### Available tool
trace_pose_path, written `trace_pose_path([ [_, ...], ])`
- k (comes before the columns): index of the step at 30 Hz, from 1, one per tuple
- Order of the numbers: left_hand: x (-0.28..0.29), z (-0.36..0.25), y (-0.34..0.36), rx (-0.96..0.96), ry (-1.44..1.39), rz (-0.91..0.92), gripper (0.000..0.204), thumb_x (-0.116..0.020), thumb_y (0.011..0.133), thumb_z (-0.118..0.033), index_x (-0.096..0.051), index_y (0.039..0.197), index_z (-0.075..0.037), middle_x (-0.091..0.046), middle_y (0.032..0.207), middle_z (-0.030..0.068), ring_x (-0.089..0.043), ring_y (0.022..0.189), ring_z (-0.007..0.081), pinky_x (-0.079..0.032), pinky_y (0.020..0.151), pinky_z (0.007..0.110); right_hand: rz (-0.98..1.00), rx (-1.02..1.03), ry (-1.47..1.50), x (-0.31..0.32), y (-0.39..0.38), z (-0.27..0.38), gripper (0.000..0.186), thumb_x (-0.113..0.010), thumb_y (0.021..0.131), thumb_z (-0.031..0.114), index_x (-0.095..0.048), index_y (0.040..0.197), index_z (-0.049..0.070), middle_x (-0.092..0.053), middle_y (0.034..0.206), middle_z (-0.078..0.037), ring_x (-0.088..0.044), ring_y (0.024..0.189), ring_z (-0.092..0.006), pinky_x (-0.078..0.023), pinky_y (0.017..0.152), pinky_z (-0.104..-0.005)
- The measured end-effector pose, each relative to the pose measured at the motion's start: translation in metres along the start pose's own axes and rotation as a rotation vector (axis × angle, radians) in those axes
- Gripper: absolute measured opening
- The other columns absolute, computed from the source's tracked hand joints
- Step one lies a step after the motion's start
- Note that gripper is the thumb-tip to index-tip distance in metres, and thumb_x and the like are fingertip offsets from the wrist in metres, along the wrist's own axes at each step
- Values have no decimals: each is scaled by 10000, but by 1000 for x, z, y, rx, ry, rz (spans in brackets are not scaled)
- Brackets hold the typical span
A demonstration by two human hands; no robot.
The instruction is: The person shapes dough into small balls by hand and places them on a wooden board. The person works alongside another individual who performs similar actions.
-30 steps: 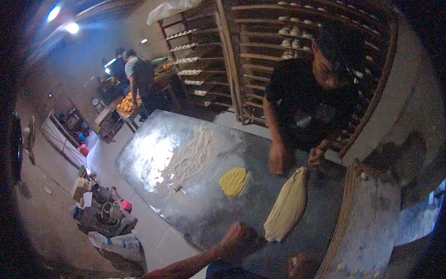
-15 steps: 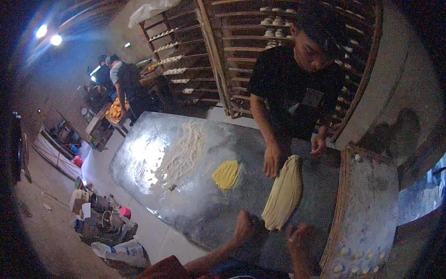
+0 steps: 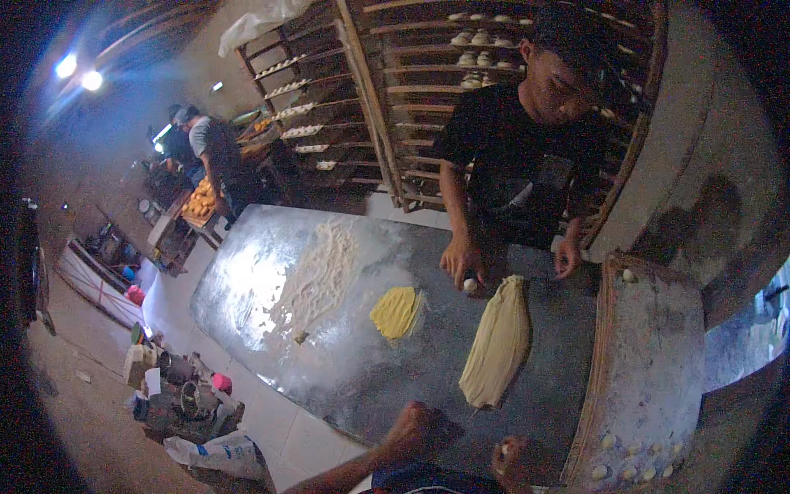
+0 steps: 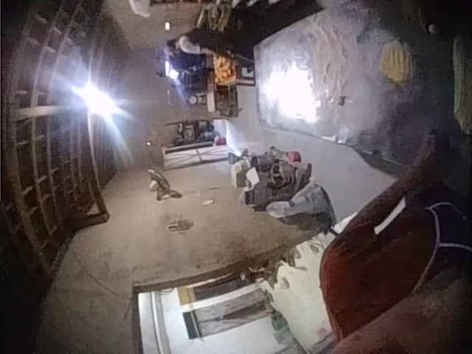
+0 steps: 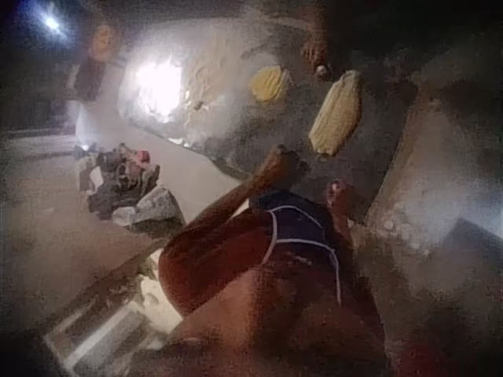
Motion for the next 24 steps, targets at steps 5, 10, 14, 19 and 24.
trace_pose_path([
  [5,-14,29,21,120,39,-208,184,-628,876,-132,-644,855,50,-622,792,228,-593,742,357,-476,680,468,297,-304,-227,75,73,-2,156,-613,919,125,-611,943,-30,-631,837,-147,-631,716,-267,-547,634,-405],
  [10,11,56,-9,-400,85,-142,382,-742,753,-159,-612,1076,-1,-598,1099,244,-551,1069,473,-425,957,569,478,-117,-28,53,19,0,200,-630,882,140,-637,1015,-9,-596,1013,-142,-614,971,-331,-488,911,-466],
  [14,41,42,37,-676,263,349,301,-703,795,-38,-630,1087,-30,-589,1139,223,-572,1076,416,-484,907,531,344,-161,-121,61,26,0,353,-592,928,194,-582,1216,-10,-561,1321,-164,-513,1266,-360,-431,1055,-495],
  [19,21,-213,105,-1074,185,182,363,-731,748,6,-623,1092,-31,-605,1087,207,-575,1087,410,-488,899,491,89,-228,-10,119,19,14,322,-607,963,244,-599,1181,7,-556,1340,-180,-526,1262,-376,-428,1069,-484],
  [24,-92,-471,124,-1221,-415,231,607,-717,796,43,-513,1365,-9,-631,1196,170,-629,1125,298,-492,1004,413,-499,-249,151,247,6,-11,250,-689,924,206,-608,1088,36,-623,1142,-177,-611,1084,-412,-480,959,-485],
])
Point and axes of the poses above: each hand's wrist, its own y-axis towards the middle knuckle, its own x-axis out of the back of the hand, z = x × y, the point moved 1 cm from there along y, towards the middle knuckle
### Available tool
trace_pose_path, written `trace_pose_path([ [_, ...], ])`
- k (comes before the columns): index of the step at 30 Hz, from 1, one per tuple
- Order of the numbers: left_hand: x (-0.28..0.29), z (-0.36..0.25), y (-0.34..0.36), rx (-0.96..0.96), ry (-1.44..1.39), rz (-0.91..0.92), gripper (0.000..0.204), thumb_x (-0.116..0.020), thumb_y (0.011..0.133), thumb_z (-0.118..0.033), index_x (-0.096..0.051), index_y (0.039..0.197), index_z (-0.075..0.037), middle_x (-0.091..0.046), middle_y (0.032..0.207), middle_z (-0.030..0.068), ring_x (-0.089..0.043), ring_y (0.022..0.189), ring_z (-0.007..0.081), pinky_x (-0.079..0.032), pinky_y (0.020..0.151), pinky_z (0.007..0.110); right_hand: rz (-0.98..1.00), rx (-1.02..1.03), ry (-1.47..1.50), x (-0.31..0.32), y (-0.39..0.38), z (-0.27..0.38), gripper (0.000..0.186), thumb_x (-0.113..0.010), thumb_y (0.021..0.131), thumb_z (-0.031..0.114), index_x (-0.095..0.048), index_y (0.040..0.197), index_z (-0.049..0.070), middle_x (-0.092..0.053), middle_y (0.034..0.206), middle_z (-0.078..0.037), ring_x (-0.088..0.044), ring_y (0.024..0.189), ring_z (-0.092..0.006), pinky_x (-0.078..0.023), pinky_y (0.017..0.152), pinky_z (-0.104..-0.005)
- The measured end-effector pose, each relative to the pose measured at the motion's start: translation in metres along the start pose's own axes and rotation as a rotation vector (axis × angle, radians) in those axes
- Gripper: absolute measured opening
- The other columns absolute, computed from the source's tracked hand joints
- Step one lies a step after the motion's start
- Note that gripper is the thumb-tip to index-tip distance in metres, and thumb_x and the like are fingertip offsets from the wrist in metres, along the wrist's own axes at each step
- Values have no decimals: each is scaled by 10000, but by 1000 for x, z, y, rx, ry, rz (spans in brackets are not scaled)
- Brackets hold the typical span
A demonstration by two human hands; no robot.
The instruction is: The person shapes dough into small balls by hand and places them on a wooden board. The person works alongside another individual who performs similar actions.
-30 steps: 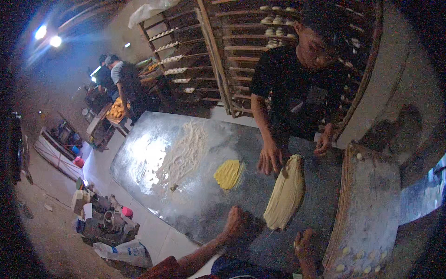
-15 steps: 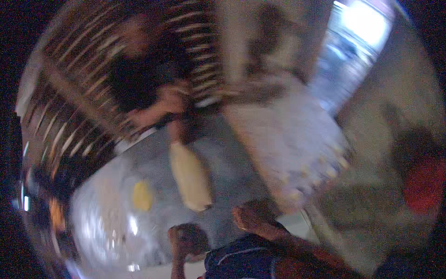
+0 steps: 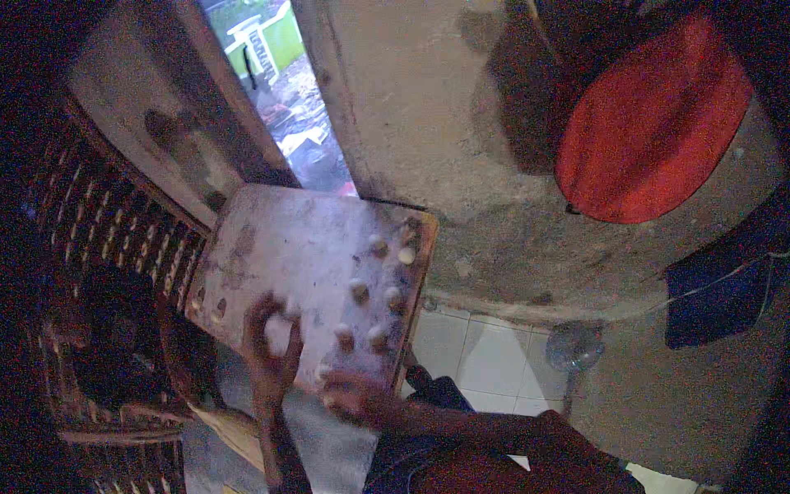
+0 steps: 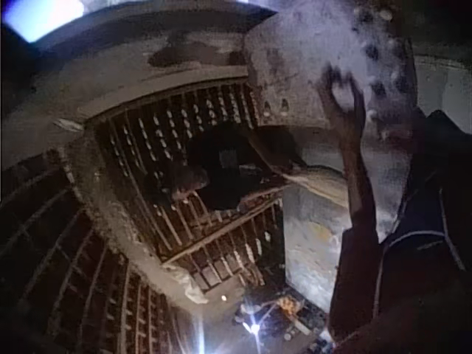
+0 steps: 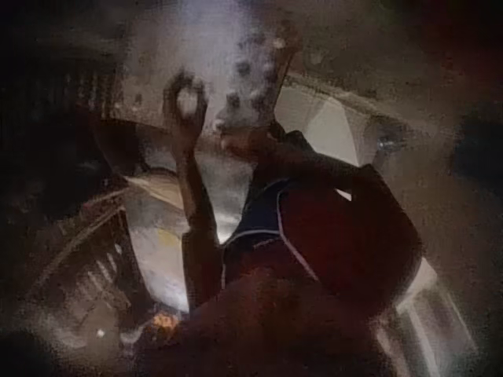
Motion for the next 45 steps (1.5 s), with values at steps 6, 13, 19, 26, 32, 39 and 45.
trace_pose_path([
  [6,-201,76,145,-20,-234,203,670,-734,873,-112,-376,1432,-22,-658,1174,221,-632,1139,355,-505,964,461,-805,-38,-300,205,79,-64,622,-822,850,282,-505,1316,18,-640,1147,-159,-618,1019,-312,-501,895,-412],
  [13,-186,43,123,-83,104,187,819,-720,838,-157,-284,1511,7,-518,1394,224,-501,1313,361,-374,1120,464,-516,-389,-810,231,42,-148,678,-824,814,209,-446,1344,20,-648,1161,-148,-623,1089,-353,-501,943,-467],
  [19,-49,-12,-145,459,-43,-268,430,-642,839,-17,-504,1245,8,-603,1165,168,-581,1118,305,-432,1022,421,-645,-457,13,102,23,-26,445,-710,888,112,-510,1278,37,-591,1124,-118,-573,1004,-232,-453,885,-394],
  [26,93,20,-398,993,577,-687,446,-714,754,17,-585,1181,2,-544,1242,190,-573,1124,339,-478,968,430,357,-253,287,-24,-5,52,360,-662,969,255,-565,1229,24,-636,1065,-103,-596,926,-183,-461,781,-343],
  [32,155,85,-422,653,477,-366,548,-759,748,-15,-597,1271,-36,-651,1068,165,-671,984,350,-557,864,395,989,-757,867,-178,-38,39,465,-594,1016,428,-616,1253,29,-671,1128,-85,-649,994,-205,-502,872,-354],
  [39,112,-23,-399,1037,162,-719,382,-715,859,-67,-651,1233,-29,-712,1148,173,-720,959,281,-571,842,374,759,-1259,973,-327,-52,47,449,-600,1005,468,-679,1120,42,-700,956,-52,-662,884,-187,-528,788,-327],
  [45,128,11,-450,1208,-803,-736,377,-516,1044,-207,-540,1336,30,-701,1095,138,-680,877,174,-561,726,326,420,-21,46,-305,-95,59,212,-571,1018,212,-618,946,18,-582,729,-116,-610,680,-293,-460,597,-406],
])
Point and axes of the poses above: each hand's wrist, its own y-axis towards the middle knuckle, its own x-axis out of the back of the hand, z = x × y, the point moved 1 cm from there along y, towards the middle knuckle
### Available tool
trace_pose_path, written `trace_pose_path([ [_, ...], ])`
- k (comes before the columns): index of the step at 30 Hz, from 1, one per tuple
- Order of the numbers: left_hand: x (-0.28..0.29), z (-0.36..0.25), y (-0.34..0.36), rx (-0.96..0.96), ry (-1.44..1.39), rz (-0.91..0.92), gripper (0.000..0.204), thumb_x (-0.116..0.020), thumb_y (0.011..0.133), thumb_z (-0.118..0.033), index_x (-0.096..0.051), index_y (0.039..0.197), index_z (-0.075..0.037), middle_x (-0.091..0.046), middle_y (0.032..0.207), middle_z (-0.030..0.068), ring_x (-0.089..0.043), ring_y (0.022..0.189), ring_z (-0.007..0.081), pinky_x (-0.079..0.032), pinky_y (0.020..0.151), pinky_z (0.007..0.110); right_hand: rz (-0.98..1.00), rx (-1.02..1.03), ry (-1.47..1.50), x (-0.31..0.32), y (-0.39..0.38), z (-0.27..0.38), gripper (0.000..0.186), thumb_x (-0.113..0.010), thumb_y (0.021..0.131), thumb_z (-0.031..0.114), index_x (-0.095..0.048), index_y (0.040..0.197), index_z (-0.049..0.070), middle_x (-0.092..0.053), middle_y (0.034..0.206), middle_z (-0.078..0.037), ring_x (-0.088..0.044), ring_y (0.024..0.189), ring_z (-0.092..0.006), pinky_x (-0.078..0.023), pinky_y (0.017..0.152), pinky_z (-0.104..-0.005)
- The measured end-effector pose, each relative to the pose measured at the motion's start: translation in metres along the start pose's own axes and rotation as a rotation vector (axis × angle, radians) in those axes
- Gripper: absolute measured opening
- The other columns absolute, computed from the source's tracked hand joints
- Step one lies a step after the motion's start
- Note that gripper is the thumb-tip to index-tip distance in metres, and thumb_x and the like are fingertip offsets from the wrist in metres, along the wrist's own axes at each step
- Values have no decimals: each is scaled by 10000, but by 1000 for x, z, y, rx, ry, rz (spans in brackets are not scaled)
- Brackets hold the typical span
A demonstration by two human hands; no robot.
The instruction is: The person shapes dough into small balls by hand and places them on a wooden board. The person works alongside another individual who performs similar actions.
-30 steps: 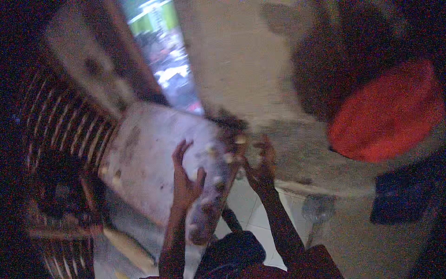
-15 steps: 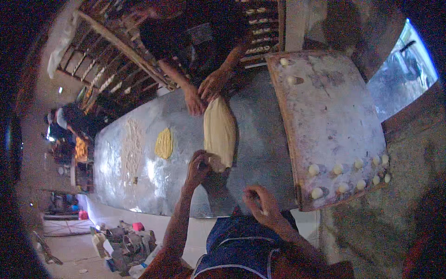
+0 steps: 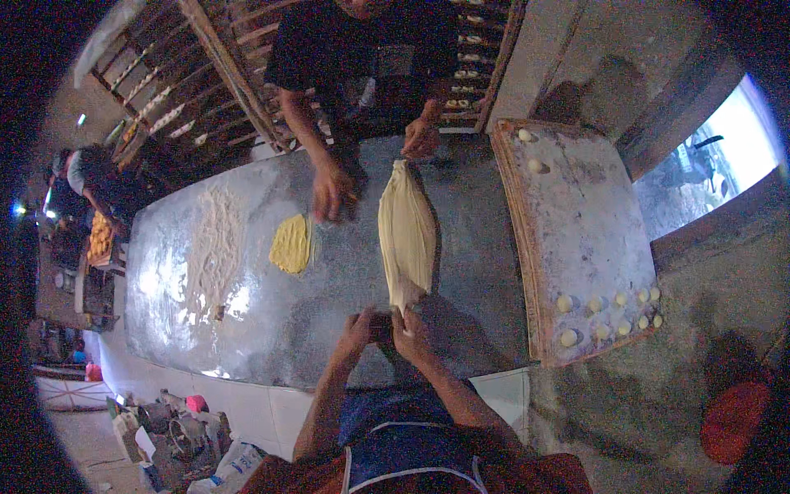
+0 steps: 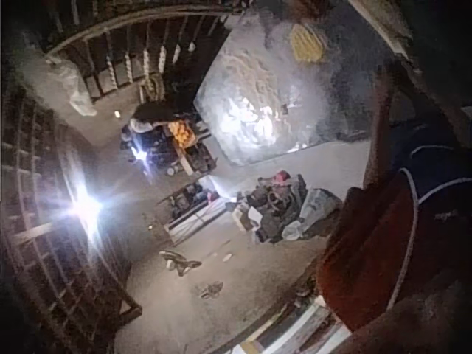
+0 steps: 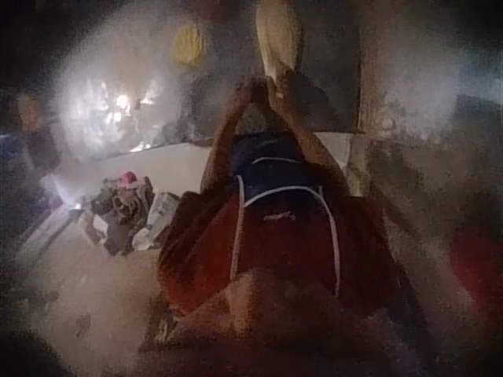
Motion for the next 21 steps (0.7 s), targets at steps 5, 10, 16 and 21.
trace_pose_path([
  [5,-33,29,81,398,-737,358,358,-424,1085,-299,-528,1279,-17,-612,878,20,-531,660,134,-485,573,309,423,-89,-51,64,-21,41,141,-621,969,149,-625,1022,18,-622,800,-200,-653,766,-398,-514,664,-459],
  [10,-38,14,47,120,-138,80,221,-489,1058,-266,-558,1101,-60,-586,824,16,-555,683,165,-509,676,410,760,131,544,118,-24,94,240,-661,953,182,-627,1139,34,-708,965,-130,-700,969,-311,-538,894,-417],
  [16,-28,30,0,-232,1322,166,284,-538,1010,-254,-575,1143,-6,-634,1024,169,-640,953,334,-545,791,466,746,5,877,53,94,81,288,-655,999,249,-626,1183,29,-674,1013,-44,-612,982,-150,-519,854,-312],
  [21,-74,-31,-60,-94,1134,375,299,-587,943,-226,-608,1138,0,-596,1125,226,-591,1092,418,-499,943,498,1381,-386,798,-15,86,35,424,-488,1068,414,-664,1102,30,-673,981,-28,-587,888,-147,-485,815,-287],
])
Point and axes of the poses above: each hand's wrist, its own y-axis towards the middle knuckle, its own x-axis out of the back of the hand, z = x × y, the point moved 1 cm from there along y, towards the middle knuckle
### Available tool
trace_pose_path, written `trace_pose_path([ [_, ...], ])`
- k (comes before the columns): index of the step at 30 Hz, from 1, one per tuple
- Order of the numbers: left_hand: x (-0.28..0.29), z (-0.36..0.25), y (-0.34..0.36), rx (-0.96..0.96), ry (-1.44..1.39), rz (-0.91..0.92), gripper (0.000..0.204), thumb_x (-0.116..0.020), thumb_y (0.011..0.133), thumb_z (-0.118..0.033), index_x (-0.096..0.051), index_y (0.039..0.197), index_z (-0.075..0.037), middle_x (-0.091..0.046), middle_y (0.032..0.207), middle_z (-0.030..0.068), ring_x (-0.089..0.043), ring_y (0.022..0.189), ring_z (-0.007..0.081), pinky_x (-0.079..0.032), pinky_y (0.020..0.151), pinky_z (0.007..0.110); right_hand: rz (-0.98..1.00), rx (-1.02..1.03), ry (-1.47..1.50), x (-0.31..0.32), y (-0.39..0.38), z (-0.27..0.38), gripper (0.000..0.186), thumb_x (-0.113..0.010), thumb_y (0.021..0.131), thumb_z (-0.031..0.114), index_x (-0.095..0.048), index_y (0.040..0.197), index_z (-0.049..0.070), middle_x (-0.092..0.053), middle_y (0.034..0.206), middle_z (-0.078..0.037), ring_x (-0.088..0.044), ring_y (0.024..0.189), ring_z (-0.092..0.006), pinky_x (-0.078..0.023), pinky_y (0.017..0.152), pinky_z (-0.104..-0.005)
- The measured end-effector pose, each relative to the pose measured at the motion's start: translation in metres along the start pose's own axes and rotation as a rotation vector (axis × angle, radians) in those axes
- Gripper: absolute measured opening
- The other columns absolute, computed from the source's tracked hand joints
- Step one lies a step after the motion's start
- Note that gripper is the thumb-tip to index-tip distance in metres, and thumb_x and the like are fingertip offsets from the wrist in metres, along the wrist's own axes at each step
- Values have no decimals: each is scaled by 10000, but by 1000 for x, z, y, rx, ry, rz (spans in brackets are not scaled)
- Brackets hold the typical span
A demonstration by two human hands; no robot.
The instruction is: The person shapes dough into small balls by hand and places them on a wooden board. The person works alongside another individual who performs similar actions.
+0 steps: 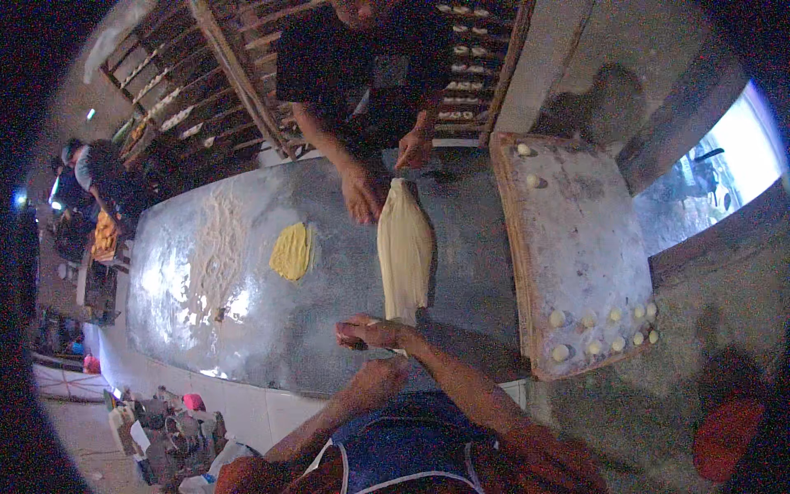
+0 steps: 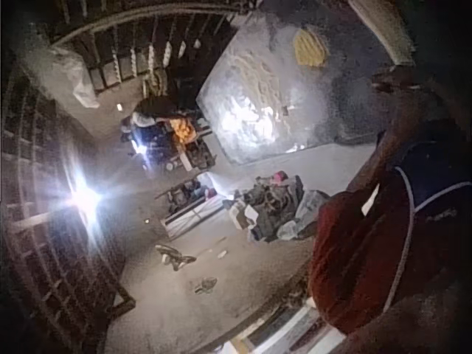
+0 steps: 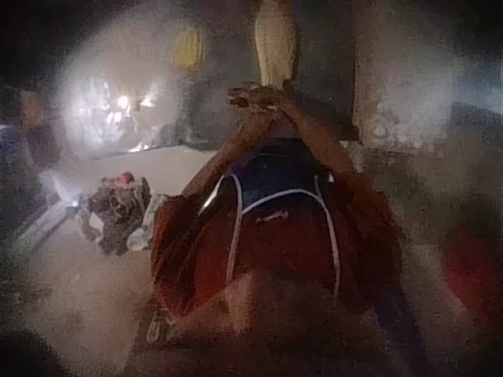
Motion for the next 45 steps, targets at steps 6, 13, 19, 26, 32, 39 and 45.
trace_pose_path([
  [6,10,-2,-18,-403,54,-669,236,-576,893,-134,-607,1089,-5,-590,1102,193,-522,1079,417,-285,1105,596,-763,393,-606,-21,-108,-102,403,-531,1014,424,-640,1171,69,-559,1210,-109,-527,1073,-282,-412,947,-451],
  [13,-40,192,-17,53,693,-866,286,-509,984,-232,-609,1111,4,-521,1178,230,-480,1088,423,-362,950,538,-943,-67,-1377,-19,-200,-63,453,-666,923,290,-556,1315,93,-563,1197,-197,-538,1139,-414,-460,930,-534],
  [19,-55,134,67,285,-82,-911,336,-596,976,-291,-581,1085,26,-537,1114,241,-517,981,413,-417,884,498,-1201,325,-1491,-21,-108,-105,331,-657,918,285,-602,1137,42,-625,1068,-196,-614,1000,-407,-482,881,-551],
  [26,-7,164,66,123,-150,-1054,180,-615,924,-118,-549,989,36,-508,939,231,-518,880,402,-405,753,500,-1184,195,-1209,46,-151,-59,398,-764,805,97,-518,1105,10,-572,975,-204,-581,868,-391,-469,809,-499],
  [32,-50,158,30,-34,-62,-732,173,-605,914,-106,-504,917,35,-503,868,205,-502,845,395,-402,767,491,-1069,173,-1099,-16,-177,-92,388,-763,818,97,-506,1092,-1,-561,928,-187,-552,838,-379,-432,764,-524],
  [39,-13,140,70,93,57,-1169,209,-619,882,-6,-497,1035,69,-509,841,230,-498,799,413,-412,723,538,-1409,220,-1251,7,-135,-77,189,-726,823,185,-642,898,34,-564,809,-167,-578,736,-387,-471,718,-522],
  [45,-26,193,9,-87,616,-1149,246,-598,909,-15,-462,1098,63,-526,912,269,-546,880,444,-467,783,525,-1240,-15,-902,9,-202,-115,229,-714,831,236,-604,883,42,-605,773,-182,-623,751,-391,-492,720,-514],
])
Point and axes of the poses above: each hand's wrist, its own y-axis towards the middle knuckle, its own x-axis out of the back of the hand, z = x × y, the point moved 1 cm from there along y, towards the middle knuckle
